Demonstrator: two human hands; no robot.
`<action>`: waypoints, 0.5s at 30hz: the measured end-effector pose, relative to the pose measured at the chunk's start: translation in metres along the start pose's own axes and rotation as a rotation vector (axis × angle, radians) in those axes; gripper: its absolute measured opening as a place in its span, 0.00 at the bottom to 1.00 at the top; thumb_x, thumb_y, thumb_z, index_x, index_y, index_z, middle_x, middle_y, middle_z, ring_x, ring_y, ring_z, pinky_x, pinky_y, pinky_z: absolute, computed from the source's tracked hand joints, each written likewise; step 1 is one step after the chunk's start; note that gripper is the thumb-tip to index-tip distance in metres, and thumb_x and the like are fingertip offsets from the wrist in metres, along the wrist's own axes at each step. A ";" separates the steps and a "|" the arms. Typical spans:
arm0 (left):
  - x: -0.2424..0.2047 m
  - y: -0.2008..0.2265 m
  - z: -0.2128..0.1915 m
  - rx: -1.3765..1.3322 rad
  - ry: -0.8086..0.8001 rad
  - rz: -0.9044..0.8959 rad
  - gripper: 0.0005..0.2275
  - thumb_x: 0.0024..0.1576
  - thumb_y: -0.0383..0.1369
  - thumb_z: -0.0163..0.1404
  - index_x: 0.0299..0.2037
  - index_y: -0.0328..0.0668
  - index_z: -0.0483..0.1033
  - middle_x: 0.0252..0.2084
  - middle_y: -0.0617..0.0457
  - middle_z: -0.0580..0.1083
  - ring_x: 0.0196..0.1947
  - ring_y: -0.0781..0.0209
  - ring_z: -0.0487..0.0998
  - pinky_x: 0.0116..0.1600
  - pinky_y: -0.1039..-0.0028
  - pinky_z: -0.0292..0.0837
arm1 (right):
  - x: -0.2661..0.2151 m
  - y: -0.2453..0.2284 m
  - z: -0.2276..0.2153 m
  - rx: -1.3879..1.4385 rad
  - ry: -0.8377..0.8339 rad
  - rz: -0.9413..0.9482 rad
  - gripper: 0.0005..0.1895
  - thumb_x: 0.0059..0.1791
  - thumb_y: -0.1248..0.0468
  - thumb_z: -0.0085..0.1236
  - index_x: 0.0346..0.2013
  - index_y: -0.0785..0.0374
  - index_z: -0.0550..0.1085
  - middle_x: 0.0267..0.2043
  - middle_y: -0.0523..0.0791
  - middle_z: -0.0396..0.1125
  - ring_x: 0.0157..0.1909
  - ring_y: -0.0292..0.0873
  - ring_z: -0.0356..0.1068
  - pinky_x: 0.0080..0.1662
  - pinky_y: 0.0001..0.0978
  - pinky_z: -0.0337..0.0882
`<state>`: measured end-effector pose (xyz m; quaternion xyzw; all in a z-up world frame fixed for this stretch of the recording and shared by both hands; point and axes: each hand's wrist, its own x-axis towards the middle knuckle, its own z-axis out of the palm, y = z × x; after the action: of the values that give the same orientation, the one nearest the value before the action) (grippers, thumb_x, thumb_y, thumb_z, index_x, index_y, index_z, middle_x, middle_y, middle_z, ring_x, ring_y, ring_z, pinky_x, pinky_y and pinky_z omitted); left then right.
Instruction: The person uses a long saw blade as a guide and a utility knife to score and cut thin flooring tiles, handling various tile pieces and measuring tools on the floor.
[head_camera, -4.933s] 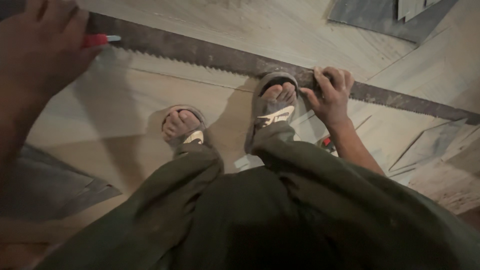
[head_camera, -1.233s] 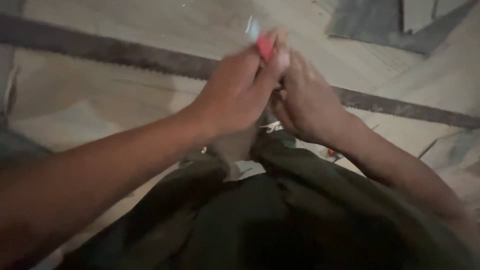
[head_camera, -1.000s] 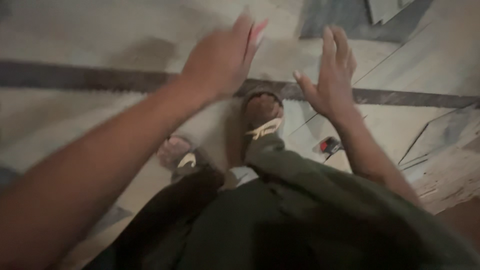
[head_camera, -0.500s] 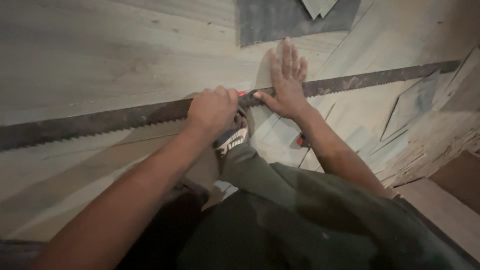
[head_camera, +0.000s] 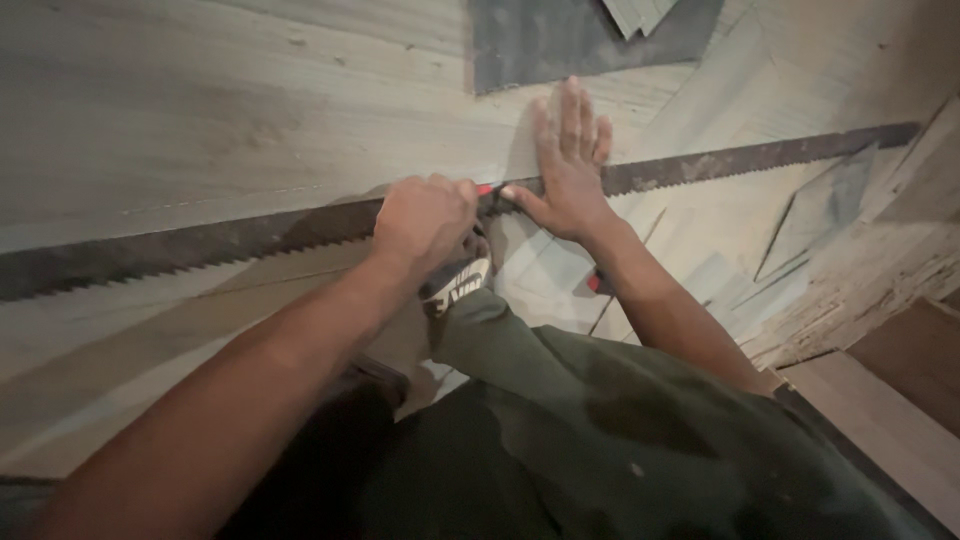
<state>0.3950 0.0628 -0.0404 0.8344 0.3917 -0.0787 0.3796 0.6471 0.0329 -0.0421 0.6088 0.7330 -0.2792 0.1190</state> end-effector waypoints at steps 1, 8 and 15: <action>0.002 -0.003 0.000 0.030 -0.014 0.008 0.11 0.49 0.38 0.56 0.37 0.42 0.74 0.31 0.45 0.77 0.31 0.47 0.81 0.32 0.61 0.77 | 0.002 0.000 -0.001 -0.001 -0.011 0.009 0.60 0.51 0.35 0.61 0.81 0.61 0.39 0.82 0.60 0.20 0.83 0.63 0.16 0.73 0.65 0.19; -0.006 -0.022 0.011 0.108 0.222 0.135 0.05 0.53 0.34 0.52 0.35 0.45 0.73 0.29 0.48 0.74 0.29 0.50 0.79 0.31 0.63 0.74 | -0.005 0.004 0.004 -0.014 -0.039 0.012 0.59 0.53 0.35 0.61 0.82 0.62 0.39 0.82 0.61 0.19 0.83 0.64 0.16 0.74 0.65 0.19; 0.000 -0.013 0.014 -0.104 0.091 0.081 0.17 0.49 0.46 0.55 0.34 0.38 0.73 0.27 0.44 0.76 0.29 0.46 0.80 0.31 0.59 0.75 | 0.000 0.002 0.001 0.004 -0.032 0.014 0.60 0.52 0.34 0.61 0.82 0.62 0.39 0.82 0.61 0.19 0.83 0.64 0.16 0.74 0.65 0.18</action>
<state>0.3880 0.0581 -0.0580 0.8316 0.3778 -0.0048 0.4071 0.6494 0.0326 -0.0433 0.6096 0.7262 -0.2896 0.1311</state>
